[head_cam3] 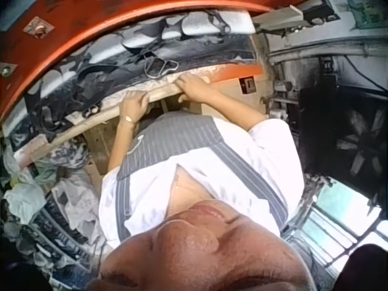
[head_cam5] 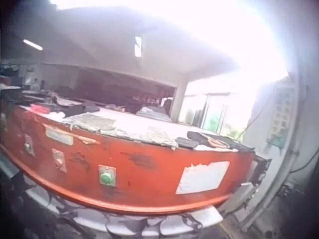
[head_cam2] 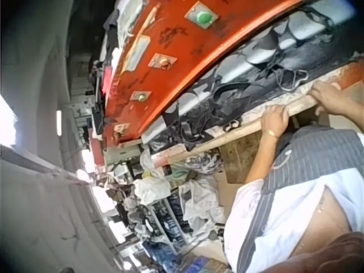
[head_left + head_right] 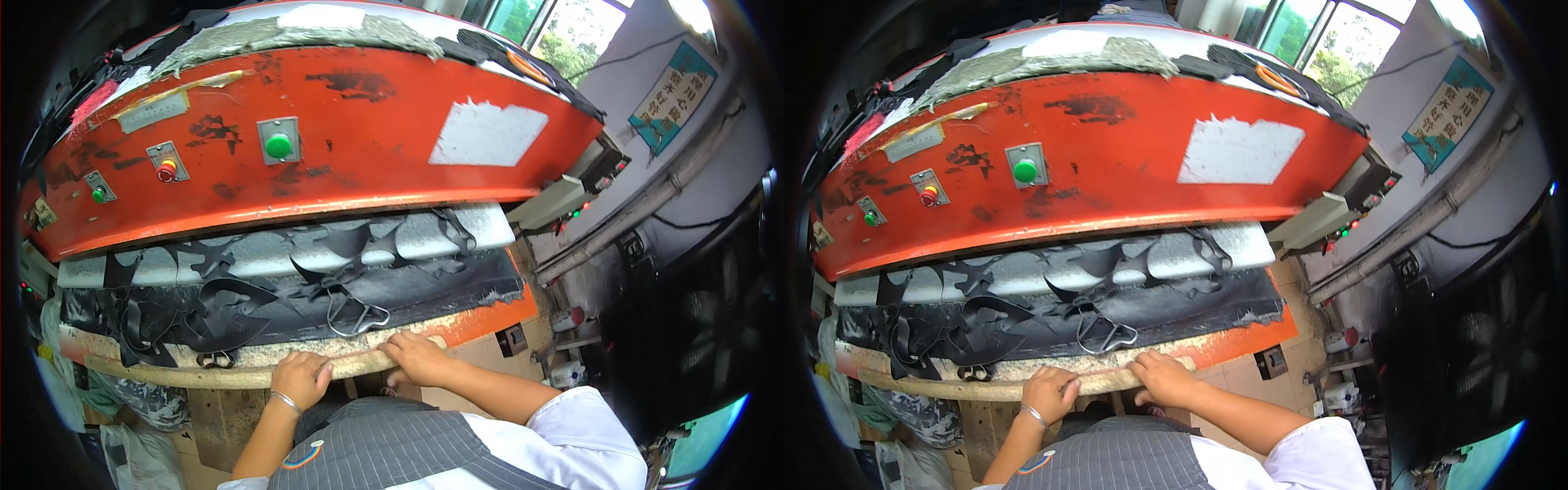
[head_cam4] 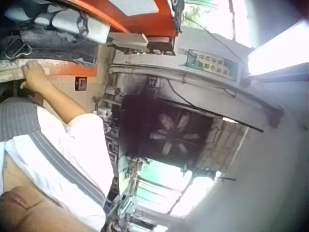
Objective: Using a hydraulic die-cutting machine to cut shoe components from sheets of material.
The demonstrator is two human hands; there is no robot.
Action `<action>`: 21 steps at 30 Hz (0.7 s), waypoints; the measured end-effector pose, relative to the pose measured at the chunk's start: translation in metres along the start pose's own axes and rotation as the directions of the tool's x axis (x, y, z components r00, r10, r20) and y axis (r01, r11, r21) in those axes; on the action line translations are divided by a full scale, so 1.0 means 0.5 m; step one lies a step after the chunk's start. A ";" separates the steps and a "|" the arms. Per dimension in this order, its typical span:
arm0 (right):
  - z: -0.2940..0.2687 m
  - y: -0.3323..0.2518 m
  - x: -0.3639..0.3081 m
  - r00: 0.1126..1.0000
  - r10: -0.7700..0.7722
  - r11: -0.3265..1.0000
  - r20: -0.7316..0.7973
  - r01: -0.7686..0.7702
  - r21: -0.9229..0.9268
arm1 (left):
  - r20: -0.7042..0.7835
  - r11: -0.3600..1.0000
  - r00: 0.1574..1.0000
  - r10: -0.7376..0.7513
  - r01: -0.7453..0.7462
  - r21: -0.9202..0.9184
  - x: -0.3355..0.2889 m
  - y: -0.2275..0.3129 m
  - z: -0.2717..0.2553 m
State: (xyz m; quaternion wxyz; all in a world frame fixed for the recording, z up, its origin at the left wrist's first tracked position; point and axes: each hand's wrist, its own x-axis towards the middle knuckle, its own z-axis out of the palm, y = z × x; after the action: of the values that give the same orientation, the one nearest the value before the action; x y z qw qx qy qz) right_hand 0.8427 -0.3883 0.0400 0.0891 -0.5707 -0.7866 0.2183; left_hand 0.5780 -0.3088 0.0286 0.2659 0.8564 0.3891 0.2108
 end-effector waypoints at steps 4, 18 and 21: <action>0.032 -0.001 0.003 0.982 0.081 0.991 -0.172 -0.098 -0.093 | -0.101 0.995 0.991 -0.091 0.096 0.038 0.011 0.010 0.033; -0.198 0.344 0.171 0.941 -0.030 0.982 -0.337 -0.036 -0.188 | 0.077 0.948 0.955 -0.287 0.294 -0.124 -0.010 0.042 0.052; -0.243 0.438 0.279 0.929 -0.056 0.962 -0.366 -0.047 -0.268 | 0.068 0.941 0.959 -0.277 0.285 -0.183 0.051 0.074 0.055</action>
State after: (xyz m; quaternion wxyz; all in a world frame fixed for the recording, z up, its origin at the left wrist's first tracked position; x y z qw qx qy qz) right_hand 1.0315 -0.1730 0.0353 0.1570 -0.6065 -0.7794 -0.0035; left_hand 0.6296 -0.3174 0.0343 0.3821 0.7670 0.4795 0.1891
